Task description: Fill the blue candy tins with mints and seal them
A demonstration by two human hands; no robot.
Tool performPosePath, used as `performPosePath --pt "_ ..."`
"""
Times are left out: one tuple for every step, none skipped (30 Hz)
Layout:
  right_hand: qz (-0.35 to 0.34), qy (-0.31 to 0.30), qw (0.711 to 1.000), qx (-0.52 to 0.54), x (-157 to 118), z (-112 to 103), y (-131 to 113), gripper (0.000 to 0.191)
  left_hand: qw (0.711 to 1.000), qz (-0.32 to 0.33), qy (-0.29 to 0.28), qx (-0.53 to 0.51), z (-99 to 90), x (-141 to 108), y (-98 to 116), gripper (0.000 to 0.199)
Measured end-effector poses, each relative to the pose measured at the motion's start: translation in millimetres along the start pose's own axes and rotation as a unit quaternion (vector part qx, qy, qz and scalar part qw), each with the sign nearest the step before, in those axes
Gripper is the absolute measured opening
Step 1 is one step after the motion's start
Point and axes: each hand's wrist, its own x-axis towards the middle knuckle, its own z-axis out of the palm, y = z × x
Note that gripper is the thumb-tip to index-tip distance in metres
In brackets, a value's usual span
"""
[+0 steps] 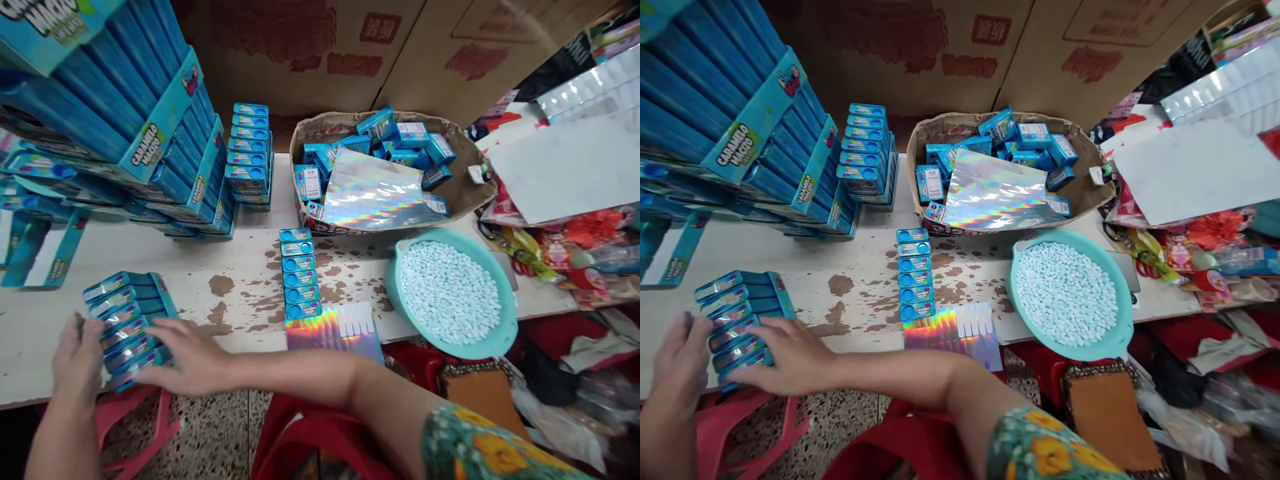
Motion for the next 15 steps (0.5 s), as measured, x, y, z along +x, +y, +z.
performPosePath --pt "-0.023 0.010 1.000 -0.007 -32.7 -18.6 -3.4 0.051 0.998 0.006 0.060 0.015 -1.3 -14.4 8.0 0.048" --pt "-0.031 0.012 0.999 -0.018 -65.9 -38.4 -4.9 0.033 0.994 0.028 0.103 0.026 0.5 -32.5 17.5 0.047" --pt "-0.019 0.013 0.999 -0.031 -97.5 -58.3 -4.3 0.023 0.990 0.059 0.126 0.029 6.4 -52.7 28.6 0.044" --pt "0.020 0.043 0.998 -0.048 -125.5 -77.3 -1.8 0.020 0.988 0.098 0.120 0.010 16.5 -73.4 41.2 0.038" --pt "0.075 0.107 0.989 -0.071 -148.2 -95.1 2.2 0.021 0.987 0.140 0.067 -0.030 30.5 -92.8 55.4 0.032" --pt "0.124 0.184 0.971 -0.090 -164.6 -111.4 7.1 0.021 0.982 0.172 -0.007 -0.075 47.5 -109.5 71.1 0.027" --pt "0.158 0.264 0.945 -0.110 -174.2 -126.5 12.6 0.020 0.971 0.193 -0.076 -0.116 66.4 -122.3 88.3 0.025" --pt "0.182 0.329 0.918 -0.125 -176.9 -140.6 18.3 0.022 0.961 0.205 -0.119 -0.144 85.8 -130.9 106.5 0.027" --pt "0.196 0.377 0.896 -0.130 -173.3 -154.0 24.4 0.030 0.951 0.214 -0.164 -0.150 104.4 -135.2 125.5 0.032" --pt "0.205 0.408 0.880 -0.129 -164.3 -167.1 30.5 0.039 0.946 0.218 -0.192 -0.144 121.3 -135.8 144.6 0.037" --pt "0.214 0.419 0.874 -0.120 -151.2 -179.6 36.7 0.047 0.946 0.218 -0.205 -0.125 135.6 -133.4 163.4 0.043" --pt "0.224 0.423 0.872 -0.106 -135.9 -191.4 42.5 0.052 0.948 0.215 -0.212 -0.098 147.1 -129.1 180.9 0.048" --pt "0.234 0.415 0.874 -0.092 -119.9 -201.9 47.5 0.056 0.950 0.209 -0.221 -0.072 155.7 -124.1 196.7 0.052" --pt "0.239 0.396 0.883 -0.074 -105.0 -210.6 51.2 0.059 0.951 0.201 -0.231 -0.048 161.4 -119.4 210.1 0.055" --pt "0.233 0.370 0.897 -0.059 -92.6 -217.0 53.1 0.061 0.951 0.192 -0.241 -0.031 164.7 -115.7 220.5 0.057"
